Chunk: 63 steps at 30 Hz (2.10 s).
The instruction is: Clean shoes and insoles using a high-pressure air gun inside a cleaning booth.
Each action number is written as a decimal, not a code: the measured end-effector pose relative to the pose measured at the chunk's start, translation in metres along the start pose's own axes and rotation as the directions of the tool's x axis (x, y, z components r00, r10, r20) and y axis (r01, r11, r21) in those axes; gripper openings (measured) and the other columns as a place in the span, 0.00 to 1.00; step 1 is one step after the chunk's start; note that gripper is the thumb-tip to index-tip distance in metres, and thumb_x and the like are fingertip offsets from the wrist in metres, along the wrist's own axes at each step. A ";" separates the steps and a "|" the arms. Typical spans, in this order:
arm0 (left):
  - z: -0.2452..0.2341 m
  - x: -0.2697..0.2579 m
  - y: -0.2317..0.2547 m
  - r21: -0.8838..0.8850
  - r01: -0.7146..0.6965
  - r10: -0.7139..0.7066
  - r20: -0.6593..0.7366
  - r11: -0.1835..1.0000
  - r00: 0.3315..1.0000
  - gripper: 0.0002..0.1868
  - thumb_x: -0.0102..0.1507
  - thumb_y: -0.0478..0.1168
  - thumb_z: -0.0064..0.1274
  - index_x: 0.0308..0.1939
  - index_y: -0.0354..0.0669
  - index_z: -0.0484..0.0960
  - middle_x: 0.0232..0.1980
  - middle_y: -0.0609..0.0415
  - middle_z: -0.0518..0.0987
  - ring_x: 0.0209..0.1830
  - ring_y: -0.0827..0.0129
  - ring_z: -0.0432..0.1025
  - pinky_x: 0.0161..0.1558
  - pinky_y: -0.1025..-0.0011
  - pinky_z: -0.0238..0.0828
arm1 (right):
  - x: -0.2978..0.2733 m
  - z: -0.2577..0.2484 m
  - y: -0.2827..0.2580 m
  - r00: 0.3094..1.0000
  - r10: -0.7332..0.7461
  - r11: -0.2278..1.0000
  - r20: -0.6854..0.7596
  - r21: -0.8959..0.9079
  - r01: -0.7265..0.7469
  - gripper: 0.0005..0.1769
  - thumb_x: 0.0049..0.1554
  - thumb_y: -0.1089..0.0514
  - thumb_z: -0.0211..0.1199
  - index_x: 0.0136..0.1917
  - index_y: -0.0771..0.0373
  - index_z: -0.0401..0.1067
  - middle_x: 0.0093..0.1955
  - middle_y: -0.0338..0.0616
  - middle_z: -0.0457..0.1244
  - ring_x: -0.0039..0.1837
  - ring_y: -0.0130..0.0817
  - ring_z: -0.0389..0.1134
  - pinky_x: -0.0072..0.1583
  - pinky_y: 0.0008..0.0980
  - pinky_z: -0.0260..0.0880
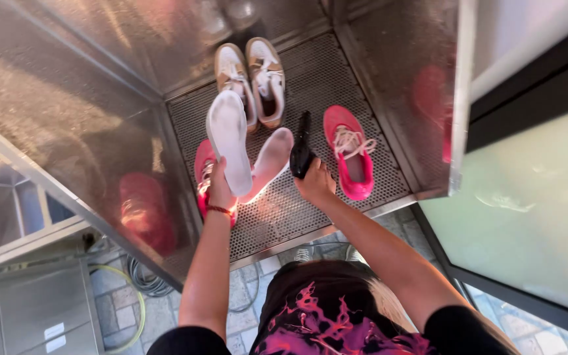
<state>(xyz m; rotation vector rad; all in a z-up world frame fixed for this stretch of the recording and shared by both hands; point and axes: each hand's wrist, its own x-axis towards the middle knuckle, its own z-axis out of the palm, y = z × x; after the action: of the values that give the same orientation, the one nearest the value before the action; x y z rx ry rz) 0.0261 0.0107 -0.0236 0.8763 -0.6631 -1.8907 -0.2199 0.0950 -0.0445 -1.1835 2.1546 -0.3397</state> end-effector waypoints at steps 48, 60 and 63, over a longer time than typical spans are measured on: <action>-0.094 -0.027 0.014 0.945 0.019 0.616 0.198 -0.328 0.762 0.04 0.57 0.34 0.53 0.35 0.40 0.81 0.53 0.46 0.81 0.57 0.49 0.74 0.55 0.56 0.76 | -0.112 -0.032 0.125 0.975 -0.149 0.869 0.165 0.492 0.050 0.57 0.38 0.60 0.67 0.80 0.63 0.52 0.76 0.56 0.56 0.75 0.45 0.59 0.71 0.38 0.58; -0.066 -0.038 0.049 0.973 -0.117 0.588 0.215 -0.200 0.780 0.10 0.59 0.31 0.58 0.44 0.38 0.84 0.43 0.42 0.82 0.43 0.45 0.78 0.45 0.54 0.76 | -0.123 -0.064 0.143 0.975 -0.150 0.760 0.162 0.650 0.009 0.53 0.39 0.62 0.61 0.79 0.67 0.56 0.69 0.53 0.63 0.68 0.37 0.64 0.66 0.33 0.61; -0.065 -0.035 0.048 0.972 -0.116 0.585 0.216 -0.204 0.782 0.07 0.62 0.32 0.56 0.44 0.40 0.84 0.43 0.44 0.83 0.43 0.46 0.78 0.45 0.55 0.77 | -0.125 -0.066 0.148 0.966 -0.147 0.715 0.213 0.698 -0.045 0.51 0.39 0.63 0.61 0.78 0.68 0.57 0.68 0.52 0.63 0.66 0.37 0.64 0.64 0.32 0.62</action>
<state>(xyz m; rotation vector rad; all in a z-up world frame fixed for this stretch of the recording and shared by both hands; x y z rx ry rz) 0.1133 0.0160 -0.0166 1.5909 -1.9895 -0.2243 -0.3119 0.2759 -0.0173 -0.7780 1.5286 -0.8913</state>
